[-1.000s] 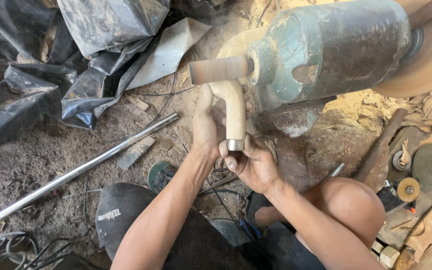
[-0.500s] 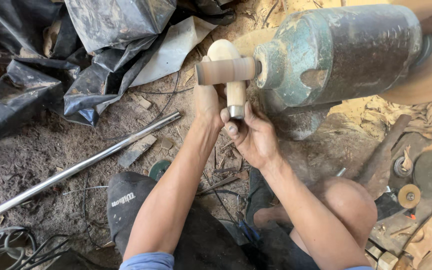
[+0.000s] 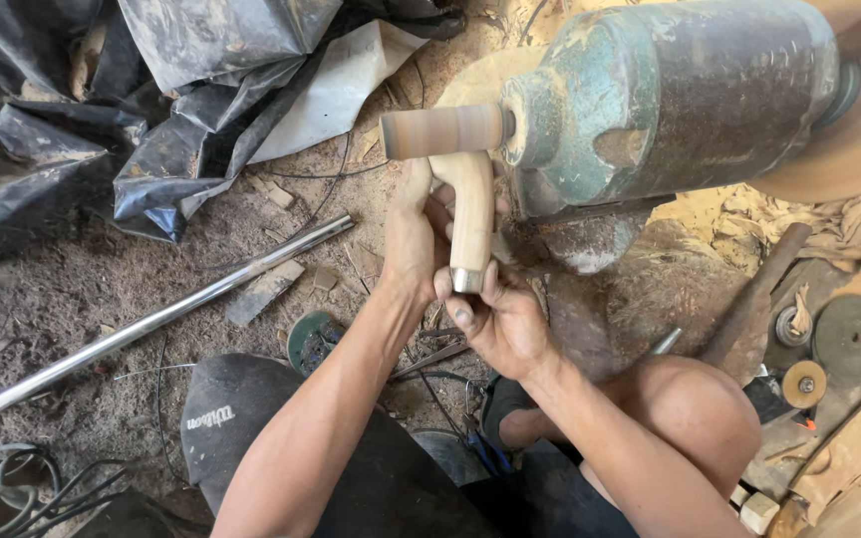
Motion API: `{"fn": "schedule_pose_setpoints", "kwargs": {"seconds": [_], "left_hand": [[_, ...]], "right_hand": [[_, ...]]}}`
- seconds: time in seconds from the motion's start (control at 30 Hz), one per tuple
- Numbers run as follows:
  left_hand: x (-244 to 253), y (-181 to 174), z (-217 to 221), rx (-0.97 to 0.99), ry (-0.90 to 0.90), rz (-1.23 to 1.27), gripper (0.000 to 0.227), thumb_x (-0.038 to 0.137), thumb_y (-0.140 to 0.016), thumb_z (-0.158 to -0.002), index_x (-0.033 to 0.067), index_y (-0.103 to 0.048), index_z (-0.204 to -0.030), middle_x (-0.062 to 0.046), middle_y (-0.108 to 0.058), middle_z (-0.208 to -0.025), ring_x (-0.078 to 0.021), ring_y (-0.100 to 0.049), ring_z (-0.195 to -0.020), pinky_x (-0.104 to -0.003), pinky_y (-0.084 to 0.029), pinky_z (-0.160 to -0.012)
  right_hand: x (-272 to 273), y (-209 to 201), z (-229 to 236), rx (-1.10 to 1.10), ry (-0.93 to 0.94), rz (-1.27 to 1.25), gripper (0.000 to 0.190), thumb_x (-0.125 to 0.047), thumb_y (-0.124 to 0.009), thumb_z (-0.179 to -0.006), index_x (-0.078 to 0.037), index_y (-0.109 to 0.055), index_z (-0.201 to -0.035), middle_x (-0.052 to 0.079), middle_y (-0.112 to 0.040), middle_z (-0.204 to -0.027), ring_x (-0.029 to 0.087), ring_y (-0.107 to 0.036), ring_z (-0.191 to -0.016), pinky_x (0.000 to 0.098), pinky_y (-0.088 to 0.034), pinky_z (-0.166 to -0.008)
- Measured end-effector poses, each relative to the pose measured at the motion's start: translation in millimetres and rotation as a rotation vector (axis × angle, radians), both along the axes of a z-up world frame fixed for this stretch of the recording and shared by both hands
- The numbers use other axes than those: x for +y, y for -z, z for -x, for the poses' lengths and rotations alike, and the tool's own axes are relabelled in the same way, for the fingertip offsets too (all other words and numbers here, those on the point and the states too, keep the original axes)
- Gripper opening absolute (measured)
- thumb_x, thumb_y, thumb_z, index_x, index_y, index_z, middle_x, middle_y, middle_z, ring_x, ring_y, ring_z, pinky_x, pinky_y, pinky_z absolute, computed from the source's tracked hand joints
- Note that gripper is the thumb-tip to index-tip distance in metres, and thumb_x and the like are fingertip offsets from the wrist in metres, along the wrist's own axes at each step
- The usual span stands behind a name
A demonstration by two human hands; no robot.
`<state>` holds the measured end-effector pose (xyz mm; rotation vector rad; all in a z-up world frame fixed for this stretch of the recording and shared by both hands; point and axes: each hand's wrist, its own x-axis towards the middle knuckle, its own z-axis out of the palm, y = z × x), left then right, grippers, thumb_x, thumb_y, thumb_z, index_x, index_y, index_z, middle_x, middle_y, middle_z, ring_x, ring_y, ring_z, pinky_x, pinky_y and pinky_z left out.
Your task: The person inserts a metal tube into a wooden handle and then uses a bench grinder to smooth and polish the wooden surface. The person rotates the handle against the grinding wheel to even out the surface.
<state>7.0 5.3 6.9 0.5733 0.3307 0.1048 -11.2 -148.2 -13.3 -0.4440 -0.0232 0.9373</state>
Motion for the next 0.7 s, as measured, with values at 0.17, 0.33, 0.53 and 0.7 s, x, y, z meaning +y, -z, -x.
{"fn": "schedule_pose_setpoints", "kwargs": {"seconds": [0.17,0.33,0.53,0.7], "left_hand": [[12.3,28.0,-28.5,-0.033,-0.022,0.014,0.060,0.047,-0.041,-0.108,-0.0081,-0.062,-0.120,-0.023,-0.071,-0.094,-0.0239,-0.069,-0.075,-0.035,-0.060,-0.064],[22.3,34.8,-58.1,0.077,-0.183,0.088,0.059,0.051,-0.044,-0.107,-0.0041,-0.062,-0.120,-0.020,-0.067,-0.104,-0.0234,-0.068,-0.080,-0.036,-0.061,-0.064],[31.4,19.2,-66.8,-0.064,-0.163,0.133,0.056,0.047,-0.040,-0.104,-0.0005,-0.052,-0.130,-0.021,-0.069,-0.114,-0.0263,-0.073,-0.094,-0.037,-0.065,-0.078],[24.7,18.2,-37.2,0.023,-0.069,-0.127,0.057,0.046,-0.040,-0.105,-0.0048,-0.057,-0.125,-0.022,-0.073,-0.096,-0.0241,-0.071,-0.076,-0.035,-0.062,-0.062]], "right_hand": [[15.3,8.5,-25.0,-0.023,0.056,0.056,0.054,-0.030,-0.052,-0.110,0.008,-0.041,-0.147,0.022,-0.063,-0.111,0.021,-0.064,-0.083,0.0261,-0.058,-0.075],[30.0,13.0,-51.1,0.007,0.056,-0.018,0.052,-0.030,-0.048,-0.111,0.008,-0.046,-0.145,0.021,-0.064,-0.108,0.020,-0.063,-0.080,0.0252,-0.057,-0.071],[37.9,17.7,-61.5,-0.004,0.057,0.032,0.047,-0.031,-0.047,-0.112,0.012,-0.048,-0.131,0.021,-0.063,-0.111,0.020,-0.062,-0.083,0.0263,-0.057,-0.074],[24.2,15.8,-35.8,0.030,0.024,0.026,0.048,-0.028,-0.050,-0.109,0.007,-0.046,-0.141,0.022,-0.064,-0.112,0.020,-0.064,-0.084,0.0255,-0.059,-0.077]]}}
